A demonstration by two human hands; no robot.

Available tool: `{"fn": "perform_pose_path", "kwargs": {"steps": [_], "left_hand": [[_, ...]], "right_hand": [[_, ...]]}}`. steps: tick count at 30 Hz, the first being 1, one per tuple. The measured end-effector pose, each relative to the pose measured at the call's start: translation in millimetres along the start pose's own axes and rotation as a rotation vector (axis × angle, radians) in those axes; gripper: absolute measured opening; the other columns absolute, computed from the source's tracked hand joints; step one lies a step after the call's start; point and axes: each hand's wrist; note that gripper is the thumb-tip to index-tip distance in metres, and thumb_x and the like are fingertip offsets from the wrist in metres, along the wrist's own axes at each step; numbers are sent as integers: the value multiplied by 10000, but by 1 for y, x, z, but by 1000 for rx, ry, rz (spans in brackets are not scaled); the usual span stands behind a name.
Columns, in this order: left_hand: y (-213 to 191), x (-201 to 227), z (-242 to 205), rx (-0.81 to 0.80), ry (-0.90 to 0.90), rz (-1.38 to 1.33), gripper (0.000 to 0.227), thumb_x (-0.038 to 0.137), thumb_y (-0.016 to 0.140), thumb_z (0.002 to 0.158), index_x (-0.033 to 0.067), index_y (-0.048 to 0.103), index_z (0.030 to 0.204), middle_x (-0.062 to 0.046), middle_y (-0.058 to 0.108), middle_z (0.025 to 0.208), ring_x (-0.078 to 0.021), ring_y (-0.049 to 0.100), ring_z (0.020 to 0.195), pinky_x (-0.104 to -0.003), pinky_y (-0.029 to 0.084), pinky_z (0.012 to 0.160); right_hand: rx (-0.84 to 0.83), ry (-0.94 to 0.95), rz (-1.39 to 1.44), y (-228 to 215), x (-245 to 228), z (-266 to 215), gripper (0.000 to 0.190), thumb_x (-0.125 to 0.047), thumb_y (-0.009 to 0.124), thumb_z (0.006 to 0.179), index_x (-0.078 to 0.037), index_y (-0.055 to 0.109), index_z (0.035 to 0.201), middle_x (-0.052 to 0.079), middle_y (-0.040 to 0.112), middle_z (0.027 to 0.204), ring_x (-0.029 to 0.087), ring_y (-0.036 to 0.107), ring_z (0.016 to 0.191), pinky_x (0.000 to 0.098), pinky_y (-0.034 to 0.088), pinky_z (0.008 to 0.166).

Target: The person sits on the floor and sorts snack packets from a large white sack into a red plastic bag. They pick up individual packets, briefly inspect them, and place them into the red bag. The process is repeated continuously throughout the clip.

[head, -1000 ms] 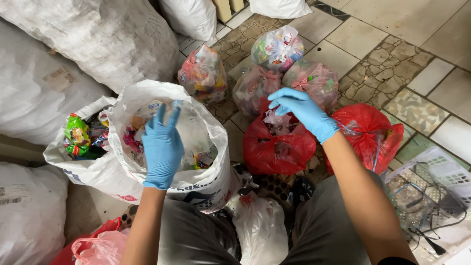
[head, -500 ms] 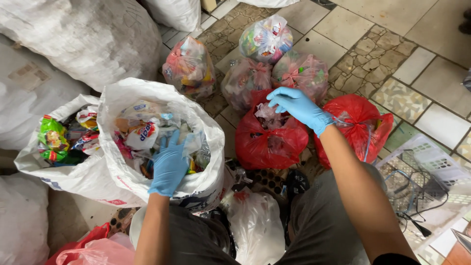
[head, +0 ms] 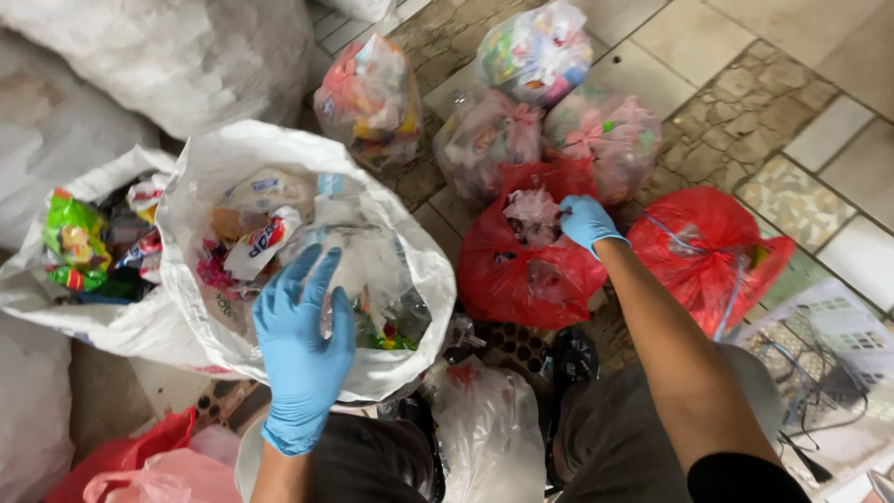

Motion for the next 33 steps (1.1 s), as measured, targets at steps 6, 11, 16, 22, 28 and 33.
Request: {"fn": "perform_pose_path", "kwargs": {"steps": [6, 11, 16, 22, 28, 33], "left_hand": [[0, 2, 9, -45, 19, -143, 489, 30, 613, 940, 154, 611, 1413, -99, 635, 1388, -324, 596, 1231, -467, 461, 1048], [-5, 6, 13, -130, 15, -270, 463, 27, 575, 986, 146, 583, 1433, -144, 583, 1422, -370, 562, 1341, -489, 431, 1143], [1, 5, 10, -187, 0, -234, 462, 71, 590, 958, 181, 612, 1406, -91, 587, 1442, -354, 554, 1345, -501, 405, 1173], [1, 4, 9, -184, 18, -242, 474, 53, 614, 948, 191, 613, 1402, -78, 587, 1447, -346, 563, 1345, -499, 408, 1180], [1, 7, 11, -141, 59, -316, 432, 29, 579, 972, 135, 614, 1390, -110, 596, 1406, -357, 574, 1319, -496, 463, 1138], [8, 6, 13, -70, 98, -372, 395, -37, 568, 934, 18, 643, 1318, -188, 637, 1319, -360, 591, 1223, -487, 507, 1063]], "right_hand": [[74, 19, -332, 29, -27, 1, 437, -207, 649, 744, -193, 680, 1180, 163, 524, 1257, 451, 584, 938, 556, 552, 746], [-133, 53, -357, 28, -85, 8, 782, -256, 674, 834, -334, 369, 1551, 87, 272, 1654, 490, 583, 1069, 627, 545, 814], [-179, 29, -371, 44, -94, 8, 675, -208, 651, 831, -322, 431, 1459, 162, 482, 1392, 454, 580, 1079, 601, 571, 659], [-222, 13, -639, 84, -53, 6, 386, -176, 668, 831, -248, 611, 1206, 48, 724, 1081, 328, 745, 835, 478, 595, 550], [-27, -32, -296, 104, 3, 11, 228, -202, 553, 817, -163, 709, 979, 188, 687, 1033, 422, 676, 880, 623, 509, 717], [-31, 137, 97, -11, -52, -11, 231, -221, 532, 868, -173, 689, 1030, 150, 741, 1046, 319, 706, 1022, 395, 518, 882]]}}
Point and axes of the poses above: each hand's wrist, its own z-axis towards the middle knuckle, its own y-axis out of the palm, x = y × z
